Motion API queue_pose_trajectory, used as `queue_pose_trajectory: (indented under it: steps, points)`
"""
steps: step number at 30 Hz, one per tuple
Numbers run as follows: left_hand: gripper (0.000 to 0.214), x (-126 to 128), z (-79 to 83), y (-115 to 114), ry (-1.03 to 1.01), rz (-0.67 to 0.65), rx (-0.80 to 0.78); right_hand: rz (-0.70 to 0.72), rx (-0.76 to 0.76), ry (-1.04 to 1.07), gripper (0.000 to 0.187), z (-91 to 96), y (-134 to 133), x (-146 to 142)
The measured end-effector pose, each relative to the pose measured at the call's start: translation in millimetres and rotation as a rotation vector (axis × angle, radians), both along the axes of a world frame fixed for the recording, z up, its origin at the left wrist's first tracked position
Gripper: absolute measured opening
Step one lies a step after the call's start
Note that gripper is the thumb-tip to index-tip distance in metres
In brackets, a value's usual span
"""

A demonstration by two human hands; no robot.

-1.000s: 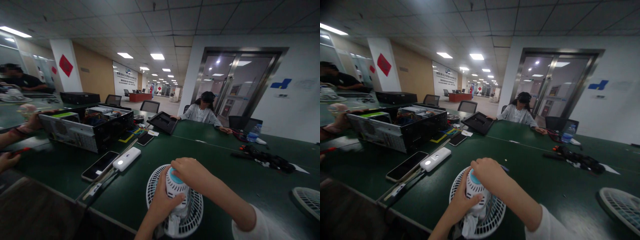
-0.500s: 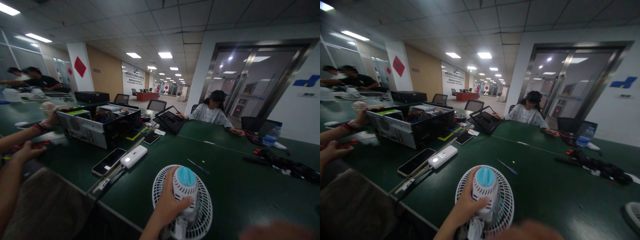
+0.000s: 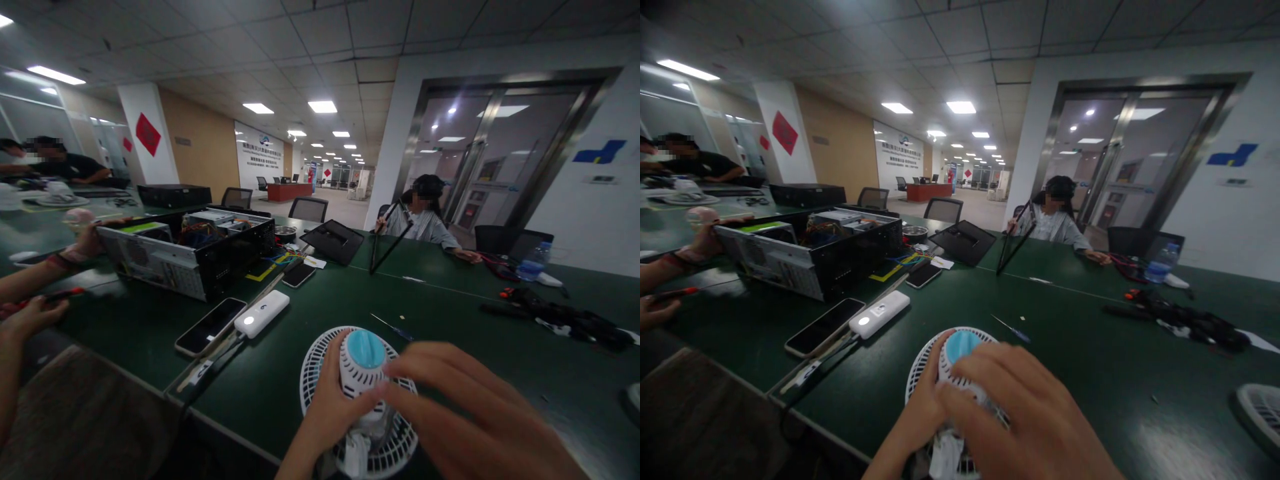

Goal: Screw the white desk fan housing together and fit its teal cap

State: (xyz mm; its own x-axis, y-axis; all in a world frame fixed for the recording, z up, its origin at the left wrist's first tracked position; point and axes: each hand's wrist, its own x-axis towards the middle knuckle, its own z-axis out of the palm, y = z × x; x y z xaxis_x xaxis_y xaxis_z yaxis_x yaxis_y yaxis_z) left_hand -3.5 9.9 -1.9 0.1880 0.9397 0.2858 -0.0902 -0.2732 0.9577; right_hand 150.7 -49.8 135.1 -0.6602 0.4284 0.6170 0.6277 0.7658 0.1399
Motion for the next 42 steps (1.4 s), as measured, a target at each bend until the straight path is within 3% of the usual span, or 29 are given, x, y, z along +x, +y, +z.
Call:
queue_pose_trajectory:
  steps: [5,12,16,21,30,37,39,42]
  points:
    - [0.082,1.2,-0.6,0.0,-0.022,-0.008,-0.008,-0.059,-0.5,-0.096,0.035,2.3,58.1,-2.7]
    - [0.086,1.3,-4.6,0.6,-0.046,-0.022,-0.05,-0.001,-0.703,-0.112,0.027,4.1,72.2,-8.3]
    - [0.084,-0.2,0.3,-0.9,-0.049,-0.036,-0.06,0.024,-0.732,-0.092,0.019,3.3,80.6,-5.1]
    - [0.082,-1.8,1.3,-1.8,-0.034,-0.052,-0.049,-0.049,-0.698,-0.126,0.012,-0.5,84.0,-6.3]
    - [0.084,-1.7,1.4,-1.6,-0.005,-0.035,-0.037,-0.296,-0.496,-0.266,0.005,-7.2,73.6,-27.1]
    - [0.083,0.4,5.3,-3.8,0.005,-0.002,-0.039,-0.607,-0.465,-0.307,0.02,-11.3,70.3,-47.2]
    - [0.082,0.7,6.0,-3.7,-0.007,-0.002,-0.041,-0.554,-0.492,-0.259,0.02,-9.8,71.5,-41.1]
    - [0.082,0.3,5.9,-3.1,-0.052,-0.028,-0.033,-0.292,-0.555,-0.115,0.019,-5.6,75.0,-21.5]
